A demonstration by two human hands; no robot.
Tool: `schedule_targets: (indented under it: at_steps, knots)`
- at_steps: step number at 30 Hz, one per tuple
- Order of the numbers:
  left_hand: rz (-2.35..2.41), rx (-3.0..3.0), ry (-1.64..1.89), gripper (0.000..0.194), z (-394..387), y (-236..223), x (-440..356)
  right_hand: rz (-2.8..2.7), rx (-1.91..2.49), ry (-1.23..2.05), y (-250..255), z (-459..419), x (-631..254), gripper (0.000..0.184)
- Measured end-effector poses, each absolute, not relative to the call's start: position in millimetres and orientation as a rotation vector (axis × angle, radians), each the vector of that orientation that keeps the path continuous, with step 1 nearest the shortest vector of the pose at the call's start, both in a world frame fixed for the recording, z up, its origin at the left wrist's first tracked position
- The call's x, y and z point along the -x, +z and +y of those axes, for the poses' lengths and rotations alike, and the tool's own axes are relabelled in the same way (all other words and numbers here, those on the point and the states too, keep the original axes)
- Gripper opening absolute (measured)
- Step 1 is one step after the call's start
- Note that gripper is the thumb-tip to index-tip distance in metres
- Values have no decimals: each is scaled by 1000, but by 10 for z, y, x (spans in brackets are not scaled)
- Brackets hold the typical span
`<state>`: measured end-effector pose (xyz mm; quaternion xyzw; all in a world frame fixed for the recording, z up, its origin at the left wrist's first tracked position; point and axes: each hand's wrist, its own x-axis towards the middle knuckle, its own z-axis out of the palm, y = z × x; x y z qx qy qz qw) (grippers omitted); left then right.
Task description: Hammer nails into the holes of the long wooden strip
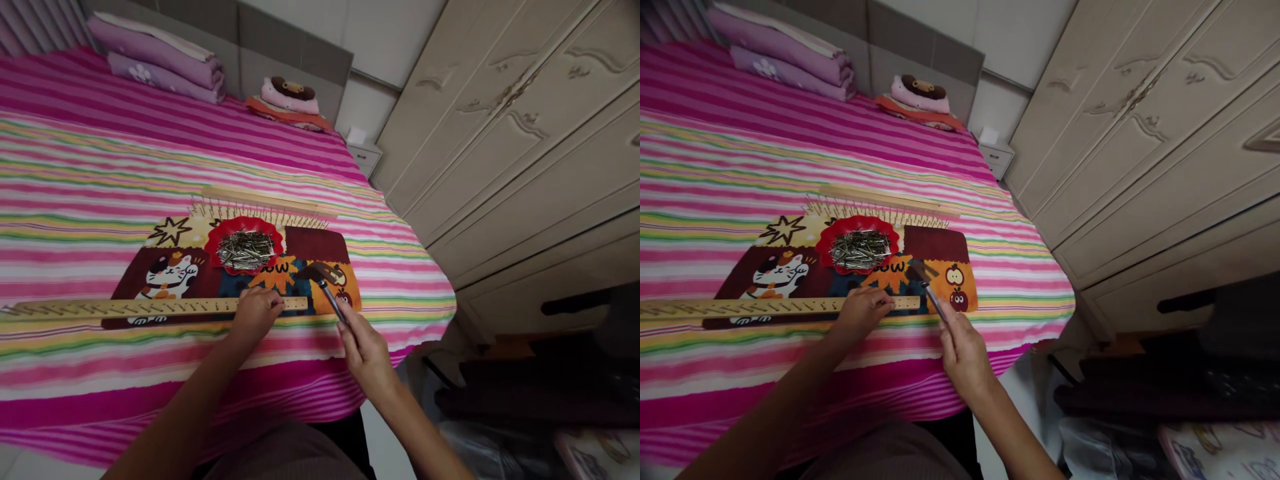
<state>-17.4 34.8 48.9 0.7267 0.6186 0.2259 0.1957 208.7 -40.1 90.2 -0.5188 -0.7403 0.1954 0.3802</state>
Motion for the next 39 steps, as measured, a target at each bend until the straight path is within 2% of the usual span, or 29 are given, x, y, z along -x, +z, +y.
schedule_targets:
  at_steps: [4, 8, 11, 13, 17, 20, 24, 30, 33, 37, 39]
  knots:
    - [1737, -2039, 600, 14, 353, 515, 170, -1484, 1523, 657, 666, -18, -2321, 41]
    - [1736, -2068, 495, 15, 334, 581, 150, -943, 1581, 942, 344, 366, -2554, 47]
    - [1691, -2115, 471, 29, 333, 687, 203, -690, 1507, 1121, 198, 463, -2639, 47]
    - [1662, -2124, 516, 38, 381, 790, 311, -658, 1468, 1151, 153, 456, -2653, 47]
    - [1964, -2119, 568, 30, 647, 974, 625, -682, 1461, 1130, 128, 430, -2630, 48]
    - [2202, -2138, 334, 28, 913, 996, 777, -653, 1468, 1108, 111, 442, -2615, 50]
    - [2197, -2071, -9, 21, 1190, 950, 756, -652, 1478, 1098, 84, 455, -2621, 52]
    - [2103, -1982, -186, 15, 1345, 1012, 705, -671, 1494, 1068, 88, 447, -2615, 55]
    - [2052, -1947, -17, 15, 1319, 1023, 809, -656, 1485, 1077, 89, 446, -2606, 57]
    - [1936, -1733, 474, 14, 1263, 987, 995, -653, 1459, 1078, 81, 440, -2602, 57]
    - [1820, -1552, 750, 23, 1232, 983, 1055, -660, 1445, 1081, 77, 434, -2603, 56]
